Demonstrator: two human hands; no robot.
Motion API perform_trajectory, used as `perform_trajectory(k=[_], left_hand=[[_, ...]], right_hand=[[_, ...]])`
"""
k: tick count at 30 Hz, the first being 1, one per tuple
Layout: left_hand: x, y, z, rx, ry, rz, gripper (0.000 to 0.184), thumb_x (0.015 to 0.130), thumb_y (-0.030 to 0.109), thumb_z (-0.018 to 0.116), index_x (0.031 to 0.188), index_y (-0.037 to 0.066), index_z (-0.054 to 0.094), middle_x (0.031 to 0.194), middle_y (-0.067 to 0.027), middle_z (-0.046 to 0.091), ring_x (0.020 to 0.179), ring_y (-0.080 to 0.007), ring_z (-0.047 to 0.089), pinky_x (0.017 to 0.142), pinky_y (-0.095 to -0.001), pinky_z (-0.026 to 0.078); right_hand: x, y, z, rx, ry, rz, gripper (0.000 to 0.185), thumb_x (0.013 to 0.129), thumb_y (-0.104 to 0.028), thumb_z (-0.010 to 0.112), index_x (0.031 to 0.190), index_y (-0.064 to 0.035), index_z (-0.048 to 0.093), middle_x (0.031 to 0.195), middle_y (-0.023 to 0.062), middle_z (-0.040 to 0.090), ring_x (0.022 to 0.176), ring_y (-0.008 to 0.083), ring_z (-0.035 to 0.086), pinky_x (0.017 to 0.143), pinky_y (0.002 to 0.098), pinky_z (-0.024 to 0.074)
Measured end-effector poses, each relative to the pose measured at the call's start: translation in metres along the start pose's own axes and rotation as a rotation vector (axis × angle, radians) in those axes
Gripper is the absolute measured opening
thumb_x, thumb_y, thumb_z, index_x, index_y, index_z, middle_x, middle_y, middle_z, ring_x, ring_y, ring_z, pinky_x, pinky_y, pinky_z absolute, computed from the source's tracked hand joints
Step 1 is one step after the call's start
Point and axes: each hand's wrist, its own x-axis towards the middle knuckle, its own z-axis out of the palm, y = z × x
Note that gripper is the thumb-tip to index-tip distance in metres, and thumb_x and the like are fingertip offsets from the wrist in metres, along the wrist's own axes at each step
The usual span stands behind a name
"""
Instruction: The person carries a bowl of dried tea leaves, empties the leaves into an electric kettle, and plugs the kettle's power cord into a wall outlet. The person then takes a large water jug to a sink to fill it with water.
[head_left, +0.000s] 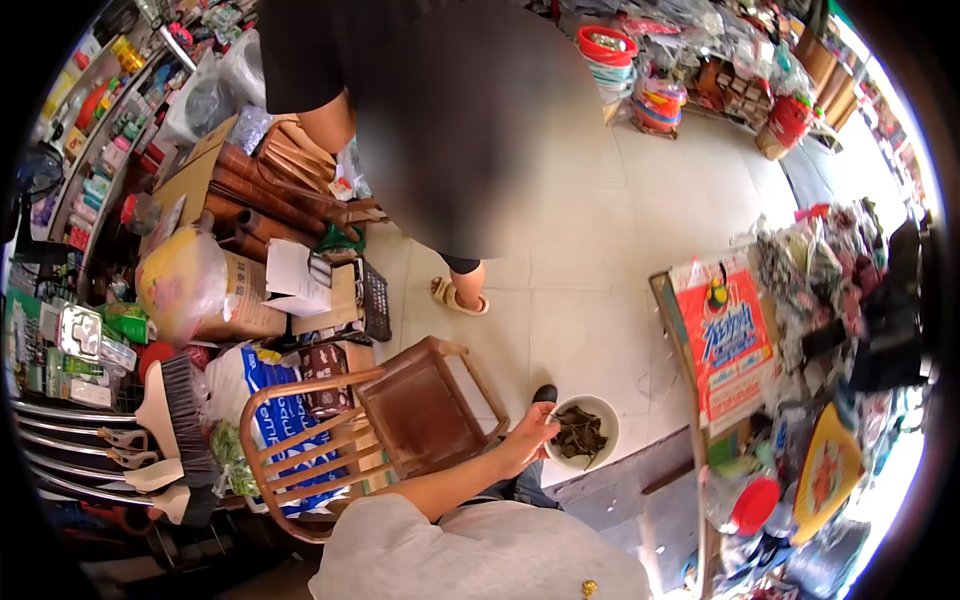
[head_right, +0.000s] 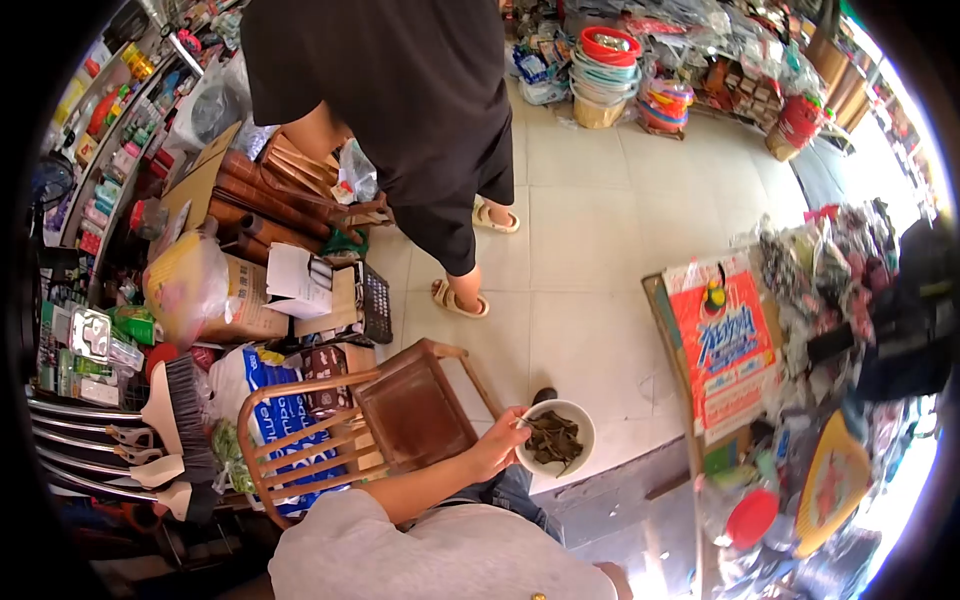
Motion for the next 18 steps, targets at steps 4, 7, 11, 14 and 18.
perform_trajectory(k=[4, 7, 11, 14, 18], left_hand=[[0.083, 0.034, 0.038, 0.019, -0.031, 0.030, 0.040, 0.087, 0.024, 0.050, 0.120, 0.016, 0.030, 0.108, -0.0010, 0.044, 0.095, -0.0101, 0.045, 0.074, -0.0304, 0.043], [0.129, 0.079, 0.068, 0.106, -0.079, 0.106, 0.040, 0.086, 0.025, 0.050, 0.120, 0.017, 0.030, 0.107, -0.0010, 0.045, 0.096, -0.0094, 0.044, 0.078, -0.0287, 0.040], [0.179, 0.126, 0.098, 0.056, -0.041, 0.157, 0.039, 0.085, 0.020, 0.049, 0.119, 0.016, 0.030, 0.108, -0.0015, 0.045, 0.097, -0.0106, 0.045, 0.077, -0.0295, 0.043], [0.214, 0.145, 0.103, -0.001, 0.054, 0.183, 0.039, 0.086, 0.017, 0.048, 0.120, 0.015, 0.030, 0.109, -0.0017, 0.045, 0.098, -0.0108, 0.045, 0.075, -0.0286, 0.045], [0.255, 0.177, 0.108, 0.003, 0.074, 0.227, 0.039, 0.087, 0.016, 0.047, 0.121, 0.014, 0.029, 0.110, -0.0030, 0.045, 0.097, -0.0104, 0.047, 0.072, -0.0267, 0.046]], right_hand=[[0.053, -0.106, -0.026, -0.019, -0.021, 0.008, 0.016, 0.080, -0.015, 0.056, 0.090, -0.0035, 0.059, 0.068, 0.0107, 0.058, 0.066, 0.0180, 0.061, 0.057, 0.0282, 0.0499], [0.150, -0.127, -0.054, -0.221, 0.149, 0.033, 0.015, 0.082, -0.018, 0.054, 0.086, -0.0037, 0.058, 0.059, 0.0033, 0.051, 0.047, 0.0106, 0.051, 0.042, 0.0231, 0.0413], [0.233, -0.211, -0.034, 0.143, 0.099, -0.092, 0.023, 0.086, -0.022, 0.049, 0.068, -0.0072, 0.051, 0.052, -0.0028, 0.042, 0.038, 0.0062, 0.035, 0.035, 0.0209, 0.0272], [0.284, -0.278, -0.020, 0.321, 0.022, -0.002, 0.036, 0.089, -0.027, 0.047, 0.057, -0.0127, 0.039, 0.048, -0.0057, 0.036, 0.039, 0.0032, 0.032, 0.036, 0.0201, 0.0227], [0.374, -0.361, -0.024, 0.265, -0.006, -0.188, 0.037, 0.088, -0.026, 0.047, 0.055, -0.0121, 0.038, 0.048, -0.0063, 0.032, 0.042, 0.0026, 0.029, 0.037, 0.0210, 0.0206]])
